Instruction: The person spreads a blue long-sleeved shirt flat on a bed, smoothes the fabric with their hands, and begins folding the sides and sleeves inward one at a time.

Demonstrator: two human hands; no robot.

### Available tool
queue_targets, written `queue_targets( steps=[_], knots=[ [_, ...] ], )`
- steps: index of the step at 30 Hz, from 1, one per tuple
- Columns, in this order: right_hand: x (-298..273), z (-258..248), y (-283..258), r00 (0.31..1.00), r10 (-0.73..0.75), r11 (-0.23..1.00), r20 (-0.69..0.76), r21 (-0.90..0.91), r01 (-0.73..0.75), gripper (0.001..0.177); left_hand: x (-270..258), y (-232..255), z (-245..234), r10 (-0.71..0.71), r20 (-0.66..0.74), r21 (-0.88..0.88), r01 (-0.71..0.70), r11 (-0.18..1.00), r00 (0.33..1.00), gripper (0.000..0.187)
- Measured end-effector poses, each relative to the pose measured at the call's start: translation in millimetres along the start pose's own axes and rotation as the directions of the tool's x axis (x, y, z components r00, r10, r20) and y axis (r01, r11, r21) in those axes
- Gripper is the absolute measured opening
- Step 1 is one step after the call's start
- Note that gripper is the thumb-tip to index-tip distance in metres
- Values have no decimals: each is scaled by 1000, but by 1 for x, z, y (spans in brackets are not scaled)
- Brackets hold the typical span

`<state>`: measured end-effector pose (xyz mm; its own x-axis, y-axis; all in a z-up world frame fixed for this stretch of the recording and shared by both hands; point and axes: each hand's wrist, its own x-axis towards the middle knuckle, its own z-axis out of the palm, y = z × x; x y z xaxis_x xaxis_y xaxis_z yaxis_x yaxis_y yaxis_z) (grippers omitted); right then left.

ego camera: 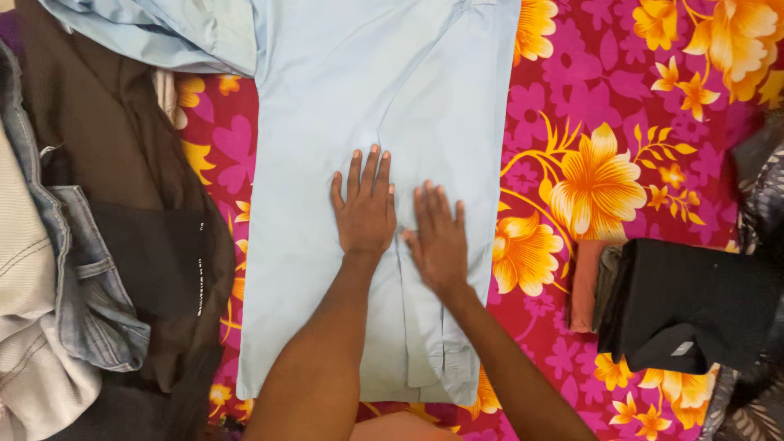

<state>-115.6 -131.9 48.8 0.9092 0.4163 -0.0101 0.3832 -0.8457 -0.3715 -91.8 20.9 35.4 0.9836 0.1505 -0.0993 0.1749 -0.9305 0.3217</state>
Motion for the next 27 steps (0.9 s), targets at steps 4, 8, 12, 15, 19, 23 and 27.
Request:
queue_targets(
  steps=[4,8,12,15,19,23,27],
  knots=[
    [-47,0,-37,992,-81,988,96,137,68,73,-2,-2,-1,-1,-17,-59,0,998,1000,52],
    [-44,-10,-22,983,-144,974,110,193,121,65,-3,-1,-4,8,-50,-111,-13,994,999,50],
    [12,-17,13,998,30,997,-61,77,-26,64,-5,-2,-4,24,-94,-130,-36,991,995,46],
    [52,-15,26,991,60,996,-123,70,-52,64,-6,-2,-1,29,-127,-114,-44,993,992,46],
    [63,5,7,995,35,999,-96,-24,-37,67,-3,-5,3,27,-144,-130,-46,990,989,46],
    [25,8,-8,991,-132,991,12,-9,132,68,-6,-4,5,19,-149,-126,-39,991,989,45],
    [-4,-7,9,992,117,992,-56,-48,-120,63,-6,-5,1,47,-188,-139,-74,988,981,52]
  ],
)
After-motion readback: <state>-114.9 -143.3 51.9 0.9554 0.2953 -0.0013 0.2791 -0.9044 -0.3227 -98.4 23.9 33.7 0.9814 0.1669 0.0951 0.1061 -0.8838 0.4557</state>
